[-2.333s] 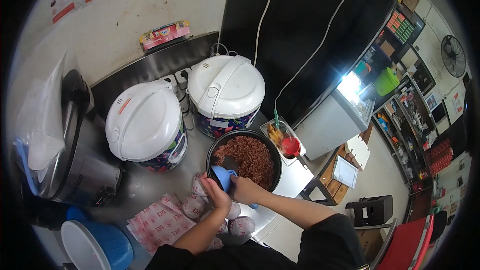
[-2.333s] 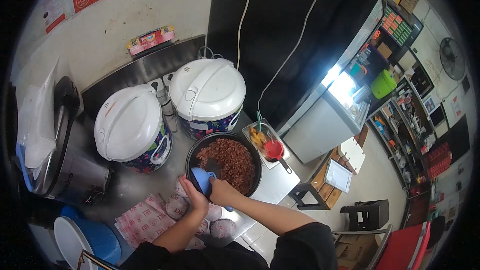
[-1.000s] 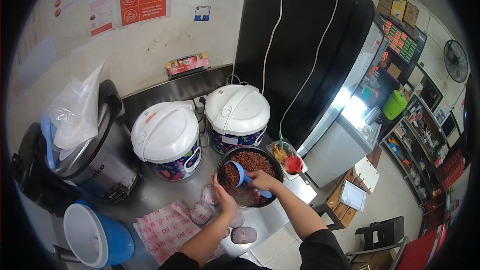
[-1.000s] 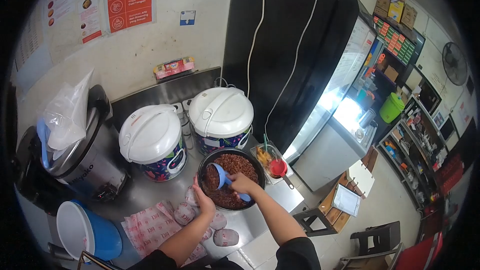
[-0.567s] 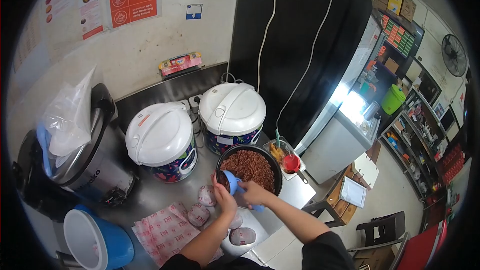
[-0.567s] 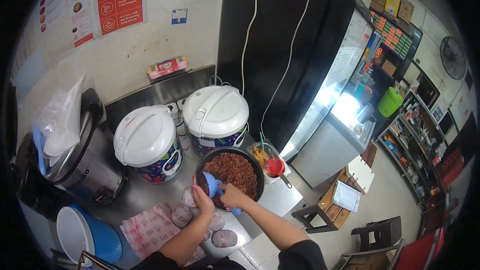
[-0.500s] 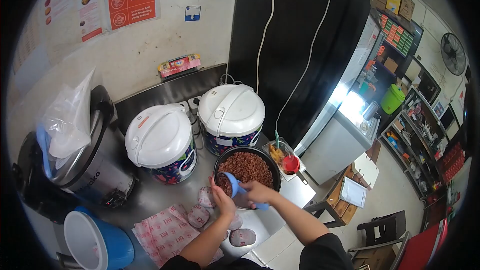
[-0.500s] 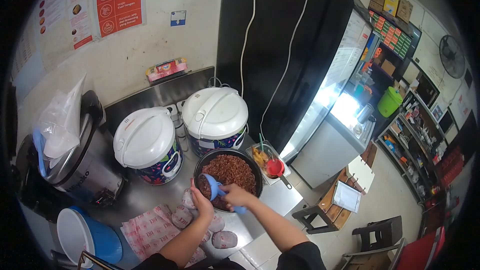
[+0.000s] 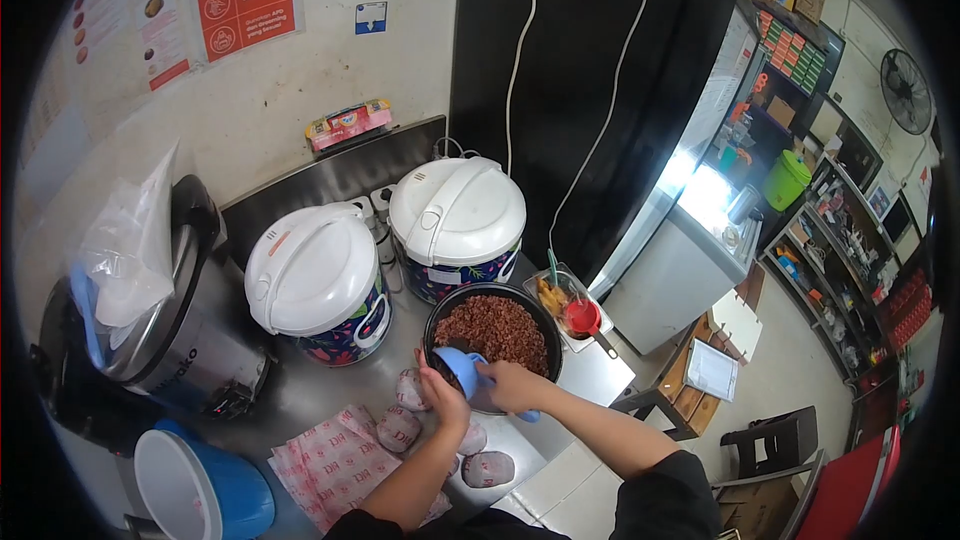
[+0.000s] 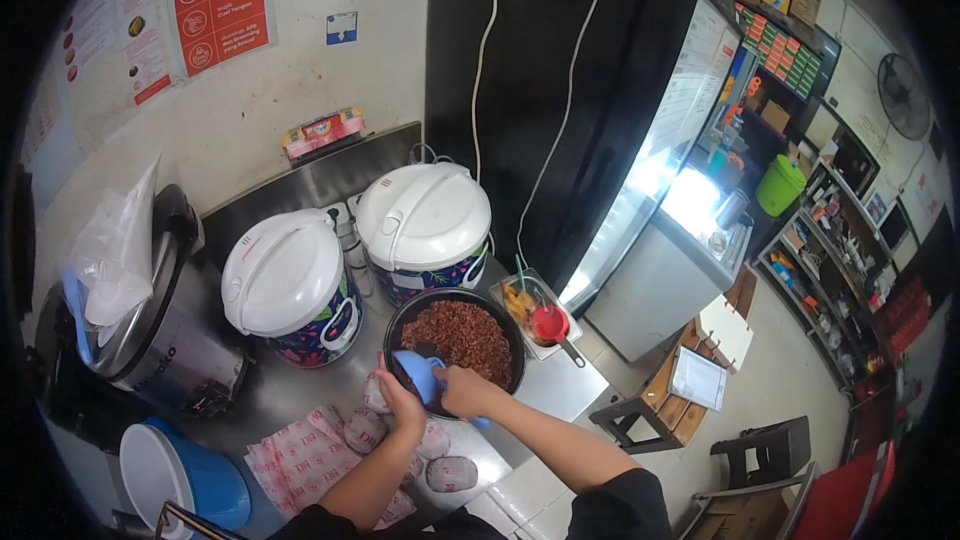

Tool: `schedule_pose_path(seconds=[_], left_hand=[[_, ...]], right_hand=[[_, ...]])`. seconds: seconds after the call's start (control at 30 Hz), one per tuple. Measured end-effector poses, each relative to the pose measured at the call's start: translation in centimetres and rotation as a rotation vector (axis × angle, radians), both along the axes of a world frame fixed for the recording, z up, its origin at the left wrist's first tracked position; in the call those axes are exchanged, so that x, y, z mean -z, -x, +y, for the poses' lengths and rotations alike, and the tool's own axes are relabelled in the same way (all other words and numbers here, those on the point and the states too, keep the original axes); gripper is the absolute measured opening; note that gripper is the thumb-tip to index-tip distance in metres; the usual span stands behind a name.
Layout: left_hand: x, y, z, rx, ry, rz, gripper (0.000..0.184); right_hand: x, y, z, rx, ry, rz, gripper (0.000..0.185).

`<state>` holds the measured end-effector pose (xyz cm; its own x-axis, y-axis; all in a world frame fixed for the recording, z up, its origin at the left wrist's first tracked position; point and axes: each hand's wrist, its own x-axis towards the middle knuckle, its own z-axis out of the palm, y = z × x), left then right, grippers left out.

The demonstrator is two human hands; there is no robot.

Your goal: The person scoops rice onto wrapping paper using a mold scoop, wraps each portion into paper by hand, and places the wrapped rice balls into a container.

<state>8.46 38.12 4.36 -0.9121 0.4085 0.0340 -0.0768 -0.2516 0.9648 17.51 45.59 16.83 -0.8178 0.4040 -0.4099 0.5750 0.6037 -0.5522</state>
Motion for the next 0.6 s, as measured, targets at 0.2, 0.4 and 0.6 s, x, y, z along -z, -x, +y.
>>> schedule_pose_path(seconds=[0.2,0.4,0.6], left_hand=[[-2.4,-1.2,0.3,-0.007,0.062,0.189,0.070],[0.2,1.1,-0.3,0.102,0.073,0.126,0.073],[-1.3,2.0,-11.2,0.211,0.043,0.136,0.035]], right_hand=[[2.9,-0.8,1.5,0.457,0.862,0.220,0.038],[3.3,-3.4,4.1,0.512,1.305,0.314,0.035],[-2.4,-5.0,-2.9,0.380,1.477,0.535,0.038]])
